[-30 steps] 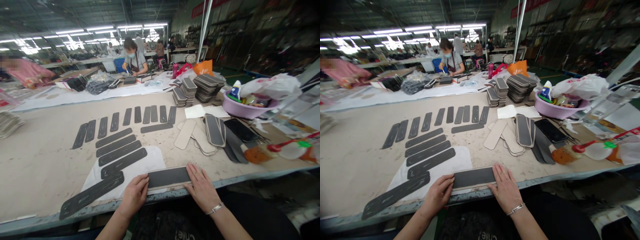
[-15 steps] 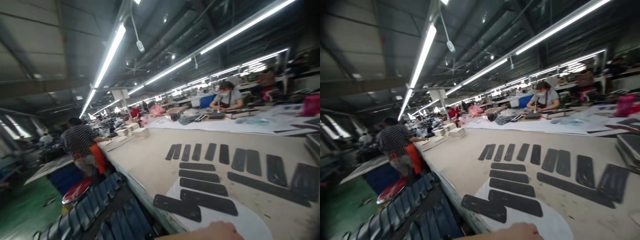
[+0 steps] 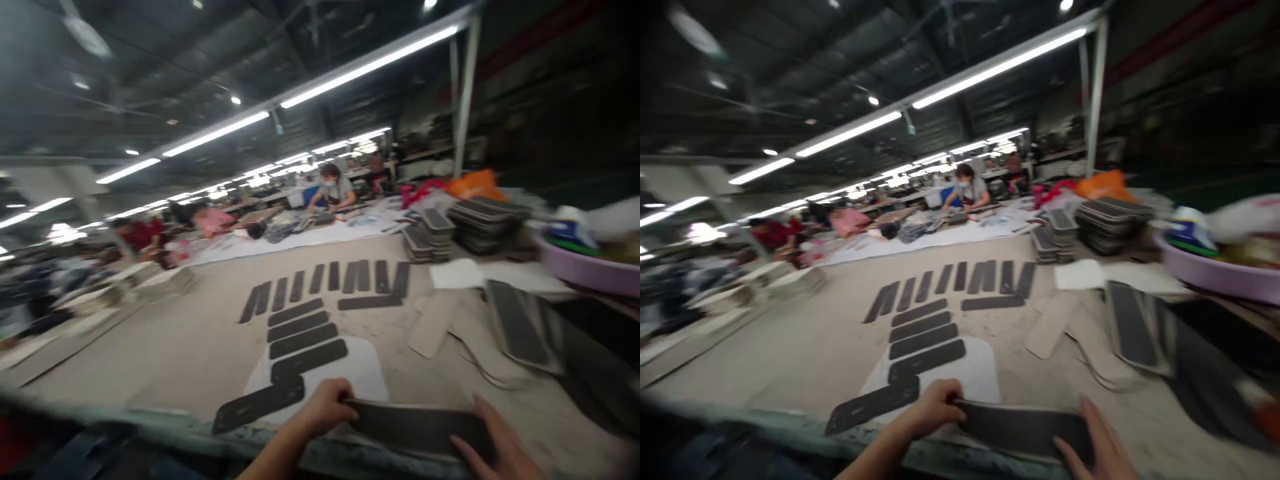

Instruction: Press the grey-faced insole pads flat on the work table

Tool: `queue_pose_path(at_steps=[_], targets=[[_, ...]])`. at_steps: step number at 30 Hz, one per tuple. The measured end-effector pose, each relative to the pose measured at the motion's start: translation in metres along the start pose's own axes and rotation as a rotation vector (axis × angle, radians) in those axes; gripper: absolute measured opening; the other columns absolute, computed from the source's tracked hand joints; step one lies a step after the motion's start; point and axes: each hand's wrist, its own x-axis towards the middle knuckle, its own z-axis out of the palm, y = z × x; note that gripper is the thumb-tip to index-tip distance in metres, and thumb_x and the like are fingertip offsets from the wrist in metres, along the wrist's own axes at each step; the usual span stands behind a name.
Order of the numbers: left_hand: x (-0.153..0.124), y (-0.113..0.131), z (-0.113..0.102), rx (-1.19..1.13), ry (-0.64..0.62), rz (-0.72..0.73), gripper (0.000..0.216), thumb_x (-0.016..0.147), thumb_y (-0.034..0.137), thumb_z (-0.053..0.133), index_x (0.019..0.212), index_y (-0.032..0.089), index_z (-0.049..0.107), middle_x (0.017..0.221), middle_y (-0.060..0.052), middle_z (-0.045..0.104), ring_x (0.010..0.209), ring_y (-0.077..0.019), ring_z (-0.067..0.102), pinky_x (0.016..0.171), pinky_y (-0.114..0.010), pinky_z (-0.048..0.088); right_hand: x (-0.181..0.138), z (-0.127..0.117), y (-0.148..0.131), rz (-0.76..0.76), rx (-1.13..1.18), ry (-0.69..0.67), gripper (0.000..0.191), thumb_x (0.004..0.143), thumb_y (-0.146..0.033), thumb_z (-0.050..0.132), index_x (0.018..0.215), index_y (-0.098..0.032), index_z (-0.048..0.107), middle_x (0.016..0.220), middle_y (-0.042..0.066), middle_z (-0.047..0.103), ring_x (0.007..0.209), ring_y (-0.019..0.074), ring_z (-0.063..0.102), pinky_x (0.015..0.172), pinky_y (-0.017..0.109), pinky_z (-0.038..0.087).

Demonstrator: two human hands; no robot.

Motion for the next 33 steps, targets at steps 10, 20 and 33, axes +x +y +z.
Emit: queue_pose_path(at_steps=[10, 20, 33], targets=[[-0.026, 0.000, 0.027, -0.686, 0.091, -0.348, 0.051, 0.050, 0.047, 0.083, 0.066, 0.016, 0.044, 0.060, 0.006, 0.045, 0.054, -0.0062, 0.042, 0.049, -0.015, 0.040, -0.004, -0.050, -0.015, 0.563, 0.692, -0.018, 0.043, 0.070, -0.048, 0.067, 0.100, -0.016, 0.069, 0.093, 0.007, 0.068, 0.085, 0.0227, 0.063, 0.077, 0.031, 0.053], [-0.028, 0.032, 0.056, -0.750, 0.029, -0.408, 0.049, 0.056, 0.050, 0.081, 0.082, 0.014, 0.062, 0.074, -0.001, 0.058, 0.061, -0.0102, 0.055, 0.050, -0.019, 0.051, -0.004, -0.064, 0.007, 0.749, 0.905, 0.149, 0.048, 0.061, -0.052, 0.074, 0.092, -0.015, 0.072, 0.087, 0.007, 0.068, 0.074, 0.0213, 0.062, 0.065, 0.029, 0.053], [-0.015, 0.052, 0.049, -0.865, -0.091, -0.376, 0.042, 0.060, 0.043, 0.081, 0.079, 0.014, 0.059, 0.054, 0.005, 0.049, 0.037, -0.0041, 0.045, 0.032, -0.011, 0.034, -0.004, -0.078, 0.012, 0.861, 1.091, 0.264, 0.049, 0.064, -0.055, 0.072, 0.097, -0.019, 0.071, 0.096, 0.008, 0.067, 0.084, 0.0230, 0.063, 0.062, 0.028, 0.053]])
